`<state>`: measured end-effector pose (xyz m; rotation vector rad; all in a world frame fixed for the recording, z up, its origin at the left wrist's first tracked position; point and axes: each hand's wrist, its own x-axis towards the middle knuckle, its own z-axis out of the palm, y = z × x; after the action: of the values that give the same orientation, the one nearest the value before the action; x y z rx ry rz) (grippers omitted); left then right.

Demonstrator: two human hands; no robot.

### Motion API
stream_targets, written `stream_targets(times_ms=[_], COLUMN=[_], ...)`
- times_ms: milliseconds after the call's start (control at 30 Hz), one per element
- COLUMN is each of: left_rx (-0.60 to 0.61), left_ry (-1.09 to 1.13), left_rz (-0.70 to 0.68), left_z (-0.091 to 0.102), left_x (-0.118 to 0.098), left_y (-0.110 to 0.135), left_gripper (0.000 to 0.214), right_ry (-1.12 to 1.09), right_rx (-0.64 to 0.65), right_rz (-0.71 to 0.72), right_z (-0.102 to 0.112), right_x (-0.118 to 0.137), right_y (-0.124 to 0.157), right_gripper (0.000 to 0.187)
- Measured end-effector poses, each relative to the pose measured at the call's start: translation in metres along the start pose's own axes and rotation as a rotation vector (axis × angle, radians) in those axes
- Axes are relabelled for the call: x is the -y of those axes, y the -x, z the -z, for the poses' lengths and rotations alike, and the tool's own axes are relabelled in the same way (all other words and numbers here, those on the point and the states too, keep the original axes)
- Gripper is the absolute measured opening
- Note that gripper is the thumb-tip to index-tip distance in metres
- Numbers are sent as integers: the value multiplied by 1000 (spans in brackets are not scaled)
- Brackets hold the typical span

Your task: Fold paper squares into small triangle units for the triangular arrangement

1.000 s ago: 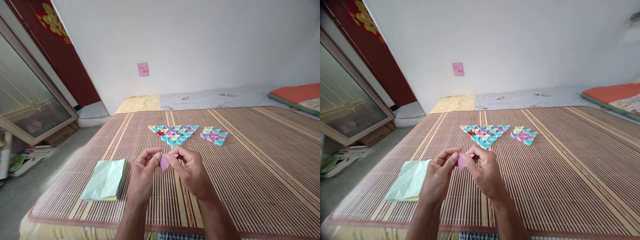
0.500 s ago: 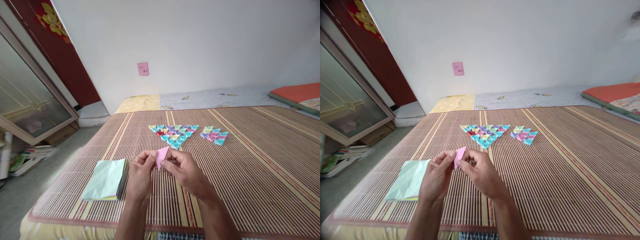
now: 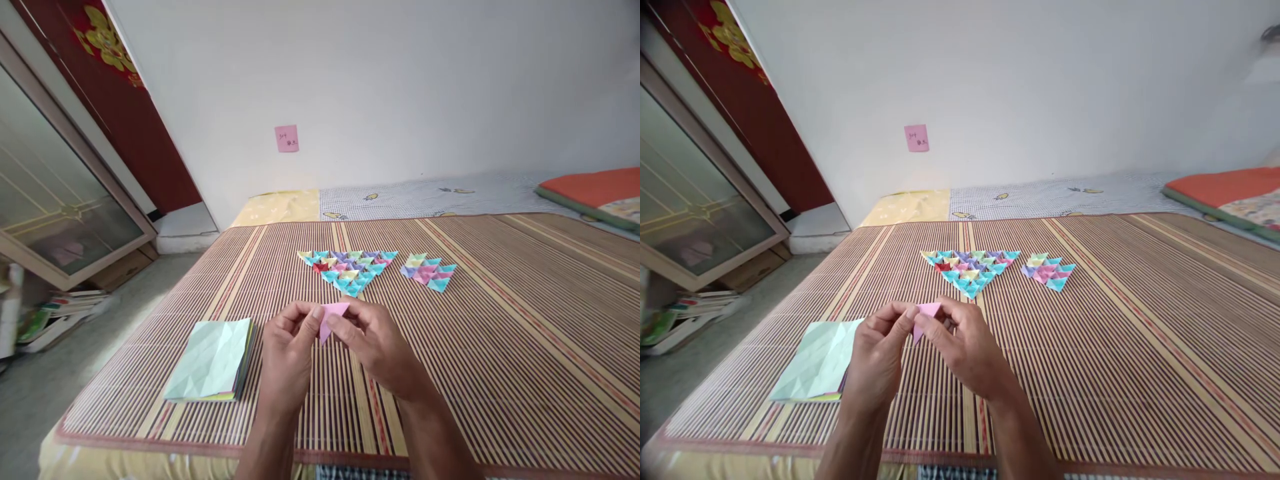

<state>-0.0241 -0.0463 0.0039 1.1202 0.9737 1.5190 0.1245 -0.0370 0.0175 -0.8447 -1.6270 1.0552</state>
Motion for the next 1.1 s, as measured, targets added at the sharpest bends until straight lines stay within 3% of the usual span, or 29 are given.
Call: stream_targets(times_ms=[133, 367, 533, 767, 967, 1100], left_rx=[39, -1, 55, 92, 114, 126], left_ry=[-40, -176, -67, 72, -66, -17], left_rz=[-20, -41, 50, 98, 21, 47], left_z=[-2, -8, -5, -3, -2, -8], left_x=[-4, -17, -16, -10, -10, -11], left_y=[1, 7, 2, 1, 1, 0], left_gripper=[21, 18, 19, 22, 23, 20], right_ry=[33, 219, 33, -37, -20, -60], right_rx=[-32, -213, -105, -122, -34, -178], right_rz=[56, 164, 117, 106, 69, 81], right_z=[2, -6, 2, 7, 5, -1], right_x=[-2, 0, 0, -2, -3, -7], right_y=[1, -1, -2, 1, -1, -2], right_gripper=[39, 41, 32, 33, 33, 33])
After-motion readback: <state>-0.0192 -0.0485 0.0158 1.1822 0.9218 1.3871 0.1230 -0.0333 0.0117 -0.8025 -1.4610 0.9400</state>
